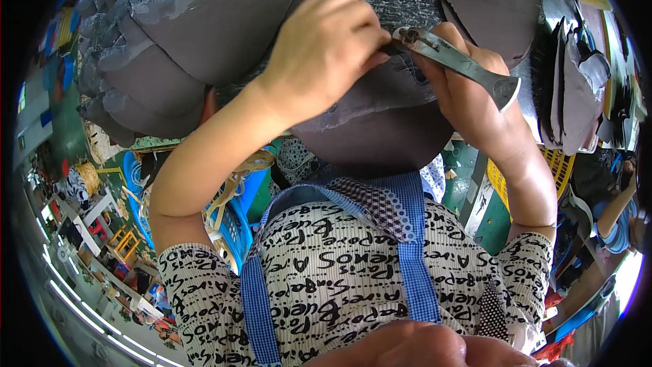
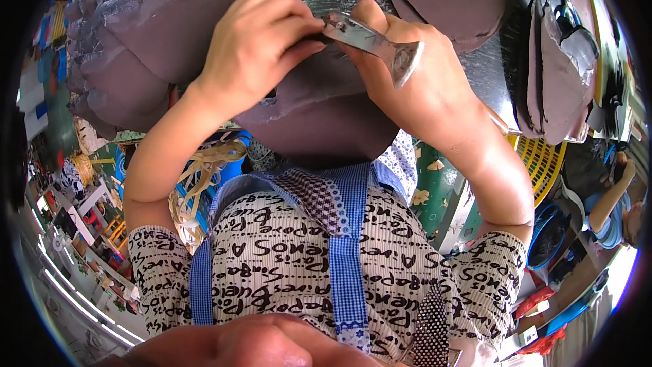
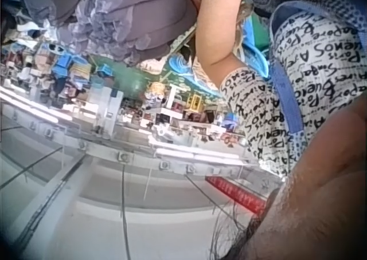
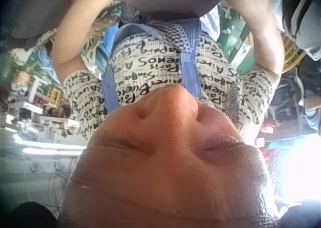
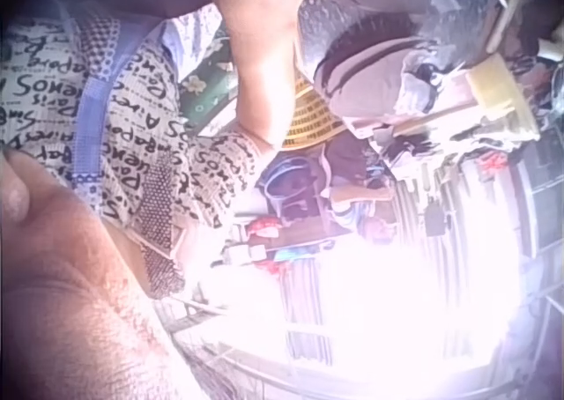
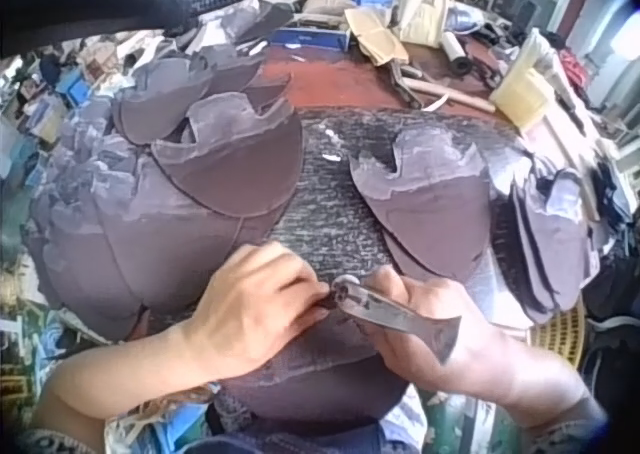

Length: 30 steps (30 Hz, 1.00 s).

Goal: The person applies tape strips to the edges of shoe pieces, folds the edges over by hand, and taps the folded edges flat using a hammer.

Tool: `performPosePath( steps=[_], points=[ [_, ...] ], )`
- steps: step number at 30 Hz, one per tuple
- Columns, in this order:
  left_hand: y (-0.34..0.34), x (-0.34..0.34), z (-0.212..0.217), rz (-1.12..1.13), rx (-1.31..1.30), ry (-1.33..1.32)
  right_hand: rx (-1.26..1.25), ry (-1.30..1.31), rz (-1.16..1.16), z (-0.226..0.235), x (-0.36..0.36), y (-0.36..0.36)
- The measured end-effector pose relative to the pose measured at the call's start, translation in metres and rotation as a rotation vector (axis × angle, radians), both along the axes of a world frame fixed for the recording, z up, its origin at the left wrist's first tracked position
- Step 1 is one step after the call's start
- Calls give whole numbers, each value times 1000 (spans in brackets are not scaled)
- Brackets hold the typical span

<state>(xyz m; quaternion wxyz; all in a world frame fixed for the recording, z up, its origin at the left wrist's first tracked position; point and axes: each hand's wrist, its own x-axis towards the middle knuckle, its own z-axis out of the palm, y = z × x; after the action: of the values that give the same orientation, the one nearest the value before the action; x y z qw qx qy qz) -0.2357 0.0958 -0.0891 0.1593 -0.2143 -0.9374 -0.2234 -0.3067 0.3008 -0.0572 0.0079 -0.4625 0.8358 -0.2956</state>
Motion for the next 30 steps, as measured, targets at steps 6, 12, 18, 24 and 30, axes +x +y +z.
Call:
performPosePath(
  steps=[6, 12, 18, 24, 30],
  points=[
    [-1, 9, 4, 62, -117, -5, 122, 53, -40, 3, -8, -7],
    [-9, 11, 2, 108, 50, -88, 149, -17, 10, 0, -3, -9],
    [4, 27, 5, 148, -213, 22, 208, -94, 44, 3, -5, -14],
    [-11, 34, 7, 178, 23, -132, 273, -68, 96, 10, -10, -24],
    [-21, 38, 3, 259, 123, -191, 203, -72, 182, 4, -9, -31]
  ],
)
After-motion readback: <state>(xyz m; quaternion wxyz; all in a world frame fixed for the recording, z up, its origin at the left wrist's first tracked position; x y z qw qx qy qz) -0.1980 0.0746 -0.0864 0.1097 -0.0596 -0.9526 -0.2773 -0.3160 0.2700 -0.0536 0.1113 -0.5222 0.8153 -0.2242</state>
